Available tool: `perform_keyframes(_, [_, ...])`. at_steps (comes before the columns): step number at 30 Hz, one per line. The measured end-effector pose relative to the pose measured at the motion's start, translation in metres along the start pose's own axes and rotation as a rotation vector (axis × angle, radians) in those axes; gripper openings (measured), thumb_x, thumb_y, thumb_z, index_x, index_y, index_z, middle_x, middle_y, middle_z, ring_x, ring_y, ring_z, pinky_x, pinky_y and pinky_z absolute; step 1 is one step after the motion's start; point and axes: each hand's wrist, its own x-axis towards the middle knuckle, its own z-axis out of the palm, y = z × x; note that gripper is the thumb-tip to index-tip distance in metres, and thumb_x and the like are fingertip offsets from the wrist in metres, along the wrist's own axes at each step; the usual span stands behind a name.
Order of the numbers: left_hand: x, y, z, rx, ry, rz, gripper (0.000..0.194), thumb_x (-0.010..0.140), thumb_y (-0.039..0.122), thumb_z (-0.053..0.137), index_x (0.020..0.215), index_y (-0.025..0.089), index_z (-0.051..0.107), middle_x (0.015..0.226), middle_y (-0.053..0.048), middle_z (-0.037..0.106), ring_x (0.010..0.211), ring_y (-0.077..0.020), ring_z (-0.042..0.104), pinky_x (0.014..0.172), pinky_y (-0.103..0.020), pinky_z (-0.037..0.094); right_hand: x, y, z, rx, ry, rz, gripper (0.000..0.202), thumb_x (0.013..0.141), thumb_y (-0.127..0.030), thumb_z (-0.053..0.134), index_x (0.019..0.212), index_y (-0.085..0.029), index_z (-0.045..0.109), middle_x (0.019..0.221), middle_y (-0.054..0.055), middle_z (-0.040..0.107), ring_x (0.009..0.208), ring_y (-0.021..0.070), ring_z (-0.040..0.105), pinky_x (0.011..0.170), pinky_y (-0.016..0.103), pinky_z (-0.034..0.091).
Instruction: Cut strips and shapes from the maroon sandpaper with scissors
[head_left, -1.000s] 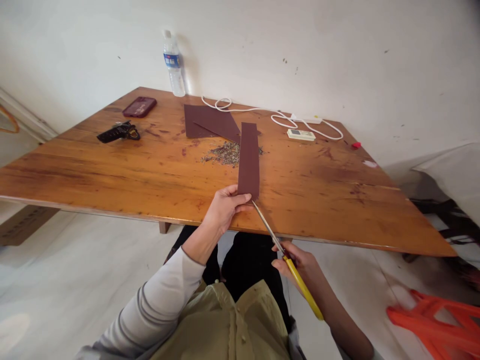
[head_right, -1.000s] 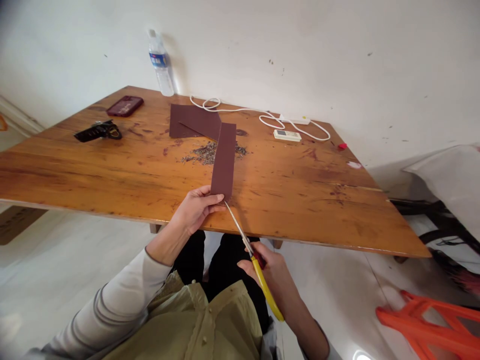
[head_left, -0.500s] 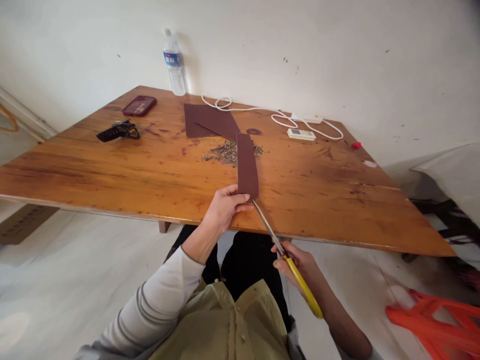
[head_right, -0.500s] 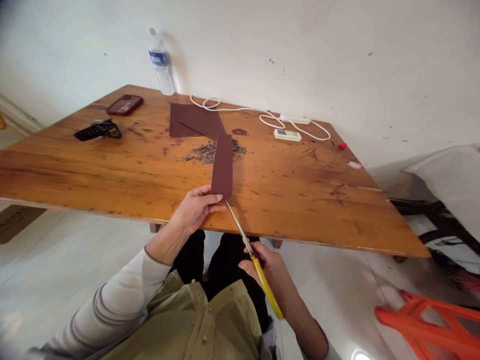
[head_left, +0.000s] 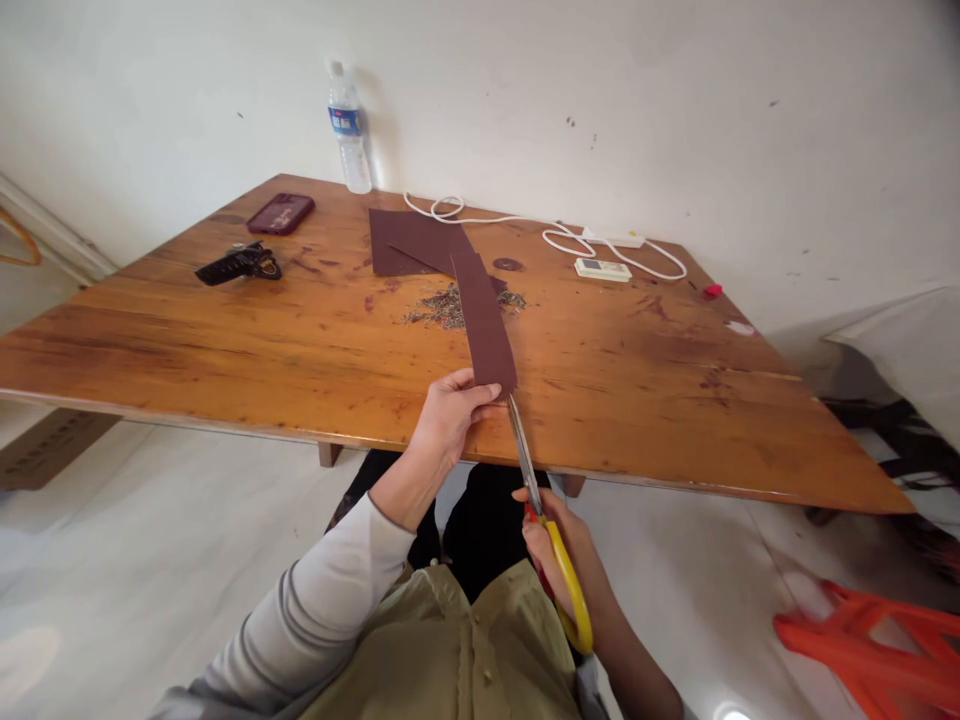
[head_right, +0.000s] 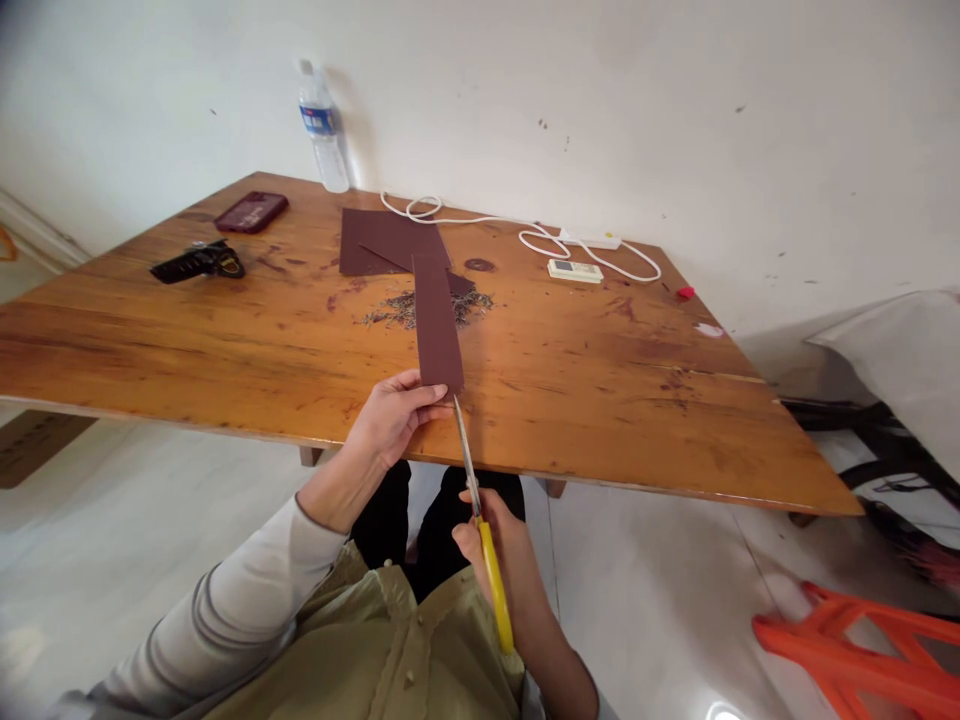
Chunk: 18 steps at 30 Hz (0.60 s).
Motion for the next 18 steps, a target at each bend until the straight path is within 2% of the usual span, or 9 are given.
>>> perform_keyframes(2, [-0.0001,-0.0002,0.0001,-0.004,0.010,0.001,0.027,0.049,0.017,0.093,0.070,0.013,0.078,0.074,-0.003,0.074,0.068,-0.0131,0.066,0.067,-0.027,0.059,0.0015,-0.0036,0.0022,-0.013,0.019,0.015,0.031,0.083,-0.041,0.070,0.106,-0.020,0.074,0.067,-0.003,0.058,0.055,0.0156,0.053,0.054,0.027,0.046])
perform_keyframes(4, [0.0000,-0.0005,-0.0002,-0.006,0.012,0.002,0.028,0.049,0.018,0.094,0.072,0.013,0.078,0.076,-0.004,0.075,0.069,-0.0139,0.066,0.069,-0.029,0.059,0.0018,-0.0048,0.0036,-0.013,0.032,0.017,0.031,0.081,-0.040,0.069,0.104,-0.020,0.073,0.065,-0.004,0.056,0.054,0.0153,0.050,0.053,0.027,0.044])
perform_keyframes(8, [0.0002,-0.0009,-0.0011,0.001,0.004,0.007,0.029,0.050,0.018,0.095,0.072,0.014,0.077,0.076,-0.004,0.075,0.071,-0.0151,0.067,0.072,-0.031,0.060,-0.0010,-0.0005,0.0049,0.008,0.034,0.043,0.034,0.083,-0.043,0.069,0.106,-0.019,0.072,0.061,-0.007,0.045,0.050,0.0131,0.039,0.047,0.025,0.033])
perform_keyframes(12, [0.0006,-0.0008,-0.0012,-0.001,-0.003,0.005,0.030,0.047,0.018,0.095,0.070,0.014,0.077,0.073,-0.002,0.074,0.070,-0.0135,0.066,0.068,-0.027,0.060,-0.0026,0.0034,0.0052,0.055,0.006,0.096,0.035,0.086,-0.045,0.068,0.108,-0.019,0.071,0.058,-0.010,0.038,0.046,0.0120,0.032,0.042,0.024,0.025])
perform_keyframes(18, [0.0006,-0.0002,-0.0010,-0.010,-0.003,0.003,0.032,0.044,0.019,0.097,0.068,0.014,0.077,0.070,0.000,0.072,0.065,-0.0108,0.064,0.064,-0.024,0.060,0.0010,-0.0019,0.0049,0.007,0.068,0.039,0.029,0.082,-0.044,0.070,0.098,-0.019,0.070,0.061,-0.007,0.044,0.050,0.0131,0.037,0.046,0.024,0.031])
